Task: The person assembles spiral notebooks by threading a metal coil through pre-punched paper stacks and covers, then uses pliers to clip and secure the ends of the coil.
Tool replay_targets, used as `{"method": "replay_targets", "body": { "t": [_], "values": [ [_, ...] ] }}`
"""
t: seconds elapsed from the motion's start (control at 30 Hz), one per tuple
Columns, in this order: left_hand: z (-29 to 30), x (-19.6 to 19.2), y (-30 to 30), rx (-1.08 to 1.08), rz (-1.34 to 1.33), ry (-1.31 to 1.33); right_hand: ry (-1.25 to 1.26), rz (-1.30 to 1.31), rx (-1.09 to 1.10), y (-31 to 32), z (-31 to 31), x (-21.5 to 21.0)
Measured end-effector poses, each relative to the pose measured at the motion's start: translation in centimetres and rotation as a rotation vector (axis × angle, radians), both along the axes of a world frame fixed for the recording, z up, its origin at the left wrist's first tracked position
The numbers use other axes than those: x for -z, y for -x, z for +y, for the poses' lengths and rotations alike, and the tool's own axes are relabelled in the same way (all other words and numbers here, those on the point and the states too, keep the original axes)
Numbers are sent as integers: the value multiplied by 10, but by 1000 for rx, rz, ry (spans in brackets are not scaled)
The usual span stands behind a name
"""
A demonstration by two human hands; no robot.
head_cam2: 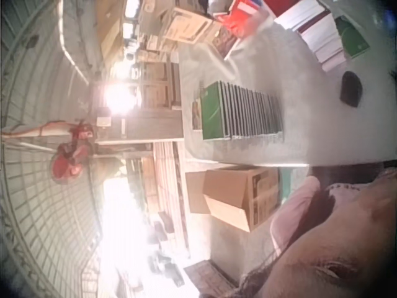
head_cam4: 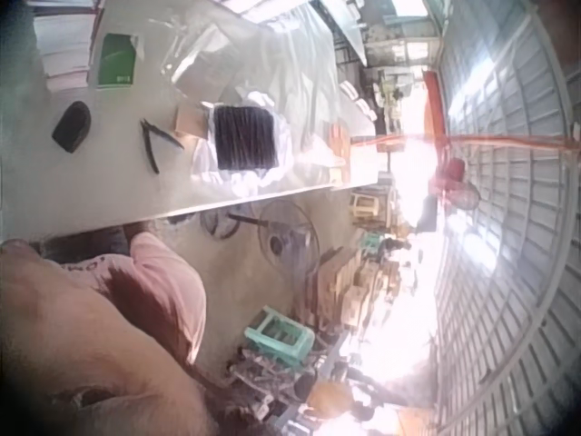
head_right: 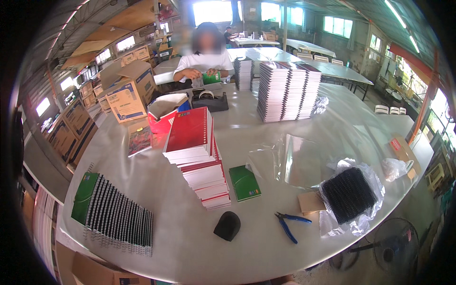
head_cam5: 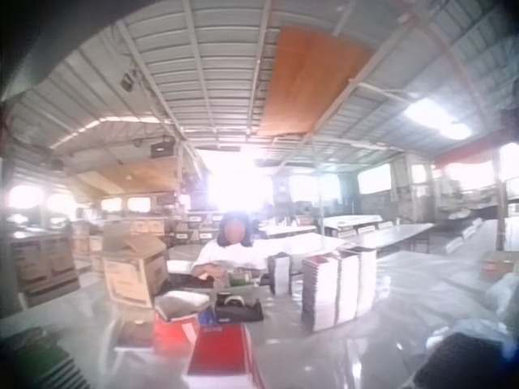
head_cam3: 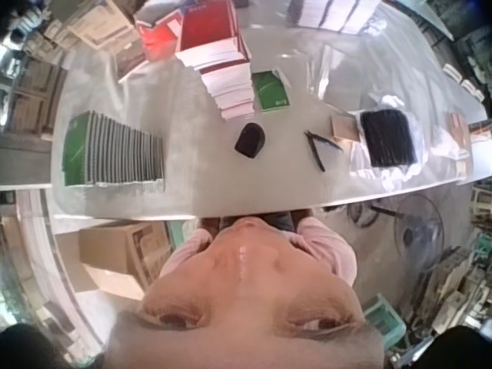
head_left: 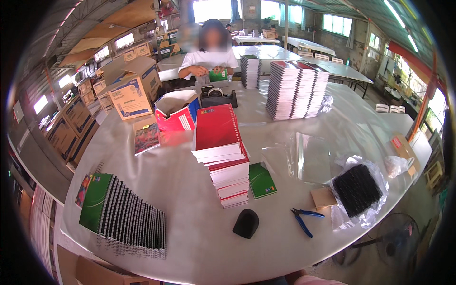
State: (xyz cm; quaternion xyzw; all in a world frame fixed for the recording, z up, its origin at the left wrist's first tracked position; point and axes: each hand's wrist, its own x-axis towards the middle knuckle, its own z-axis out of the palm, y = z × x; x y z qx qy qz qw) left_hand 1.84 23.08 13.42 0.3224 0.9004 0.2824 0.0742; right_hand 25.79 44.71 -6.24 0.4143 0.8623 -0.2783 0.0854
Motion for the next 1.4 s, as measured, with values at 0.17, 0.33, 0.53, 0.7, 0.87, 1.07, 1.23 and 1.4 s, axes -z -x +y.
{"method": "replay_targets", "body": {
  "t": [0.17, 0.33, 0.53, 0.7, 0.87, 1.07, 1.23, 1.4],
  "values": [
    [-8, 36, -2, 13, -69, 65, 13, 16, 6, -13, 2, -10],
    [-16, 82, 1, 23, -155, 188, 105, 36, -6, -30, 0, -29],
    [-38, 114, 2, 7, -216, 272, 409, 41, -195, -40, -27, -90],
    [-35, 136, 5, 36, -249, 283, 277, -66, -476, -44, -45, -160],
    [-47, 142, 8, 37, -278, 316, 1031, 185, -681, 10, -51, -313],
    [-51, 135, 11, 42, -289, 328, 684, 849, -691, 86, -5, -413],
    [-67, 137, 17, 24, -295, 357, 112, 1246, -238, 170, 39, -481],
    [-51, 143, 6, 93, -325, 366, -258, 824, -116, 217, 144, -390]
  ]
}}
